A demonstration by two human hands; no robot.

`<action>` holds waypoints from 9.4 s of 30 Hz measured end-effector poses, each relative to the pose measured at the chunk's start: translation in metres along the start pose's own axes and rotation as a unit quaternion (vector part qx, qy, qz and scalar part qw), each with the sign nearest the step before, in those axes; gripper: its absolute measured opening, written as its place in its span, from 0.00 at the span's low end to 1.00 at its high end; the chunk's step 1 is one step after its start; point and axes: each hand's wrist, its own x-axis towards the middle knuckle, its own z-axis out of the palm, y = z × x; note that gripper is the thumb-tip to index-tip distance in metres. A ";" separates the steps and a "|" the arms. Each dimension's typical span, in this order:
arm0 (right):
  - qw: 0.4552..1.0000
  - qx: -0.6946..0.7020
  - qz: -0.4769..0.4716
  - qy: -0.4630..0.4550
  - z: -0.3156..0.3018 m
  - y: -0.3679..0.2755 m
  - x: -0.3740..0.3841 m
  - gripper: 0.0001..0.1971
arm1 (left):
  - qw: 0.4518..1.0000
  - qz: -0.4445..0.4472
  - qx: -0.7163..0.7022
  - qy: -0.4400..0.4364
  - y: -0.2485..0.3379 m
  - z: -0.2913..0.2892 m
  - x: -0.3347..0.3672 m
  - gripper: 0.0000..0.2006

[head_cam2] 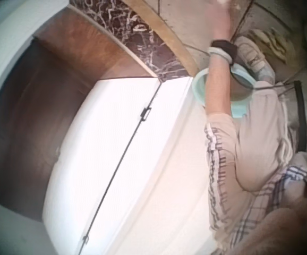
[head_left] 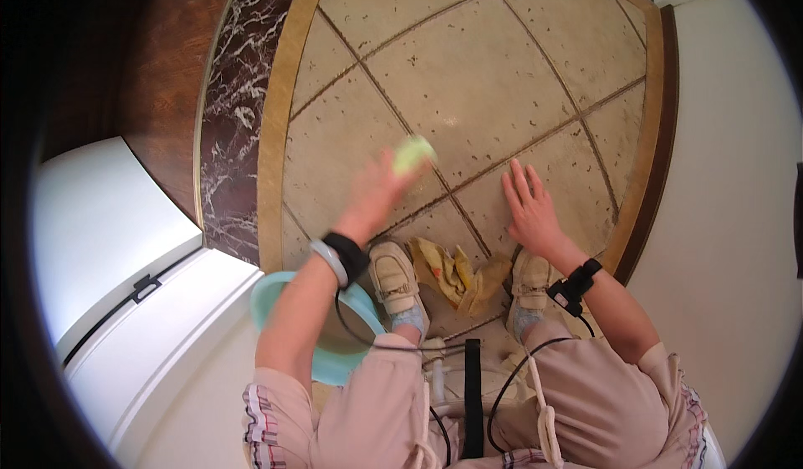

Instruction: The person scrubs a tiled floor with a green sponge, then wrings a yellow cloth in a blue bucket of water and wipes the floor. The person repeats scrubbing and wiping motions across the same area.

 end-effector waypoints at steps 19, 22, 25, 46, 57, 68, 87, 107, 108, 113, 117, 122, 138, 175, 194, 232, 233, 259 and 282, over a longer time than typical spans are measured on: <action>1.000 -0.014 0.010 -0.007 0.007 0.001 -0.002 0.50 | 0.990 0.071 0.112 -0.053 0.052 0.018 -0.015 0.39; 1.000 0.015 0.000 -0.003 0.003 0.005 -0.003 0.49 | 0.996 0.068 0.037 -0.040 0.033 0.024 -0.019 0.37; 1.000 0.024 -0.008 -0.001 0.000 0.005 -0.003 0.48 | 0.992 -0.095 -0.081 -0.010 -0.010 -0.005 0.015 0.36; 1.000 0.025 -0.010 -0.009 -0.001 0.009 -0.003 0.51 | 0.996 0.062 0.037 -0.047 0.065 0.027 -0.021 0.41; 0.861 0.492 0.121 0.050 -0.016 -0.019 0.005 0.44 | 0.917 -0.150 -0.344 -0.135 0.109 0.002 -0.001 0.49; 0.960 0.248 0.129 0.037 0.002 -0.041 -0.015 0.52 | 0.972 -0.060 -0.221 -0.051 0.068 0.012 -0.008 0.45; 0.983 0.086 0.145 0.072 -0.018 -0.059 0.014 0.26 | 0.957 -0.177 0.115 -0.198 0.034 0.007 -0.023 0.64; 0.989 -0.001 0.104 0.106 -0.014 -0.041 0.039 0.31 | 0.956 -0.192 0.067 -0.209 0.034 0.001 -0.021 0.63; 0.991 -0.018 0.098 0.085 -0.017 -0.040 0.038 0.31 | 0.957 -0.190 0.072 -0.210 0.035 -0.001 -0.015 0.63; 1.000 -0.027 -0.011 0.006 0.004 -0.123 0.018 0.30 | 0.959 -0.176 0.074 -0.208 0.035 -0.003 -0.010 0.62; 0.992 0.025 0.099 0.071 -0.007 -0.063 0.034 0.31 | 0.964 -0.176 0.071 -0.188 0.032 0.002 -0.026 0.63; 0.992 -0.042 0.112 0.036 -0.007 -0.052 0.033 0.29 | 0.962 -0.169 0.087 -0.196 0.038 0.002 -0.011 0.63; 1.000 0.027 -0.012 0.008 -0.005 -0.098 0.017 0.34 | 0.961 -0.163 0.095 -0.204 0.035 -0.002 -0.017 0.62; 0.995 -0.021 0.022 0.100 0.005 -0.055 0.020 0.31 | 0.958 -0.164 0.105 -0.212 0.037 0.001 -0.019 0.64; 0.976 -0.013 0.211 0.050 -0.028 0.022 0.047 0.33 | 0.951 -0.196 0.088 -0.220 0.045 -0.010 -0.009 0.67; 0.987 -0.036 -0.028 0.152 0.008 -0.010 0.036 0.33 | 0.956 -0.187 0.085 -0.211 0.041 -0.002 -0.009 0.65; 0.993 0.003 -0.053 0.109 -0.002 -0.022 0.035 0.33 | 0.956 -0.191 0.078 -0.210 0.036 0.001 -0.014 0.65; 0.984 -0.064 0.022 0.165 0.006 0.060 0.037 0.36 | 0.958 -0.181 0.076 -0.210 0.038 0.000 -0.015 0.67; 0.978 -0.089 -0.021 0.189 0.015 0.067 0.038 0.38 | 0.953 -0.181 0.105 -0.220 0.038 -0.003 -0.014 0.65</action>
